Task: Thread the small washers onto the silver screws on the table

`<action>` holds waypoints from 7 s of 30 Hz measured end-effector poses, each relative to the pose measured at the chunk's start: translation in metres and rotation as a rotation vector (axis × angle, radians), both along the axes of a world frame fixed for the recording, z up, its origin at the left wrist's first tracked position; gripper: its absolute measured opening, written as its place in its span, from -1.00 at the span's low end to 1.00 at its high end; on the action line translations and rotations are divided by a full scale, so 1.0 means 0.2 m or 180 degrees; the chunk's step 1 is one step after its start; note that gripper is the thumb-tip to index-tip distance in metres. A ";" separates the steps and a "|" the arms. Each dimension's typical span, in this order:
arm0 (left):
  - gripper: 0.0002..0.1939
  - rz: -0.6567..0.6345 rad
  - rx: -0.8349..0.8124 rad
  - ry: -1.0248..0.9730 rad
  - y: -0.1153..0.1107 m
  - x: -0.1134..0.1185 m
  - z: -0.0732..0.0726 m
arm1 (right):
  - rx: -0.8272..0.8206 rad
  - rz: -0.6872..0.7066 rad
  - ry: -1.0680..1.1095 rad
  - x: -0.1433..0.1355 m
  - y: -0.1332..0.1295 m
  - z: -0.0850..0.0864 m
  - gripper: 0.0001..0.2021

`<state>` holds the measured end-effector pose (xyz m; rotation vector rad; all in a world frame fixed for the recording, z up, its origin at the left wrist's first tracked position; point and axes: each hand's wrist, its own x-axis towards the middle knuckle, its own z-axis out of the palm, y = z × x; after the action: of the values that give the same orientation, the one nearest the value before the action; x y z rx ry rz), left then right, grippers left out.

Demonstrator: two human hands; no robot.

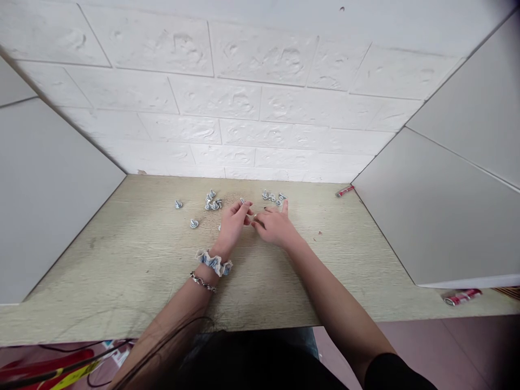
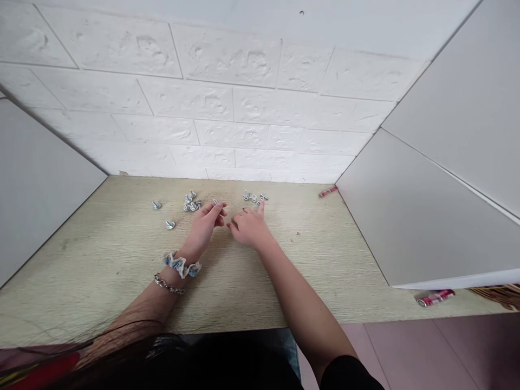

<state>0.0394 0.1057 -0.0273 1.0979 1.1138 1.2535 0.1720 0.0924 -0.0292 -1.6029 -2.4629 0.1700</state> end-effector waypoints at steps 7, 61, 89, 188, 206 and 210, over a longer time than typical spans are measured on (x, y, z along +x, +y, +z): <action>-0.77 0.0134 0.0120 -0.0013 -0.01 0.01 0.02 | -0.0079 0.0489 -0.0066 -0.05 -0.02 0.00 -0.82; -0.73 0.0091 0.0315 0.0410 -0.02 0.02 0.02 | -0.0447 0.0197 0.0308 -0.05 -0.03 0.02 -0.86; -0.74 -0.0974 0.0309 0.1319 -0.03 0.01 -0.01 | 0.1113 -0.0087 0.2048 0.00 0.02 -0.02 -0.73; -0.66 0.0021 0.0830 0.1607 -0.06 0.04 -0.02 | 0.0207 -0.1094 0.0252 0.30 0.18 -0.10 -0.60; -0.67 -0.0011 0.1025 0.1873 -0.06 0.04 0.00 | 0.0129 -0.1148 0.0201 0.30 0.17 -0.09 -0.56; -0.69 -0.0006 0.1089 0.1854 -0.06 0.04 -0.01 | 0.0000 -0.1140 0.0247 0.29 0.17 -0.09 -0.63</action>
<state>0.0473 0.0931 -0.0296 1.7991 1.3471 1.1786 0.2310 0.1266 -0.0470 -1.9618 -2.0760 0.1726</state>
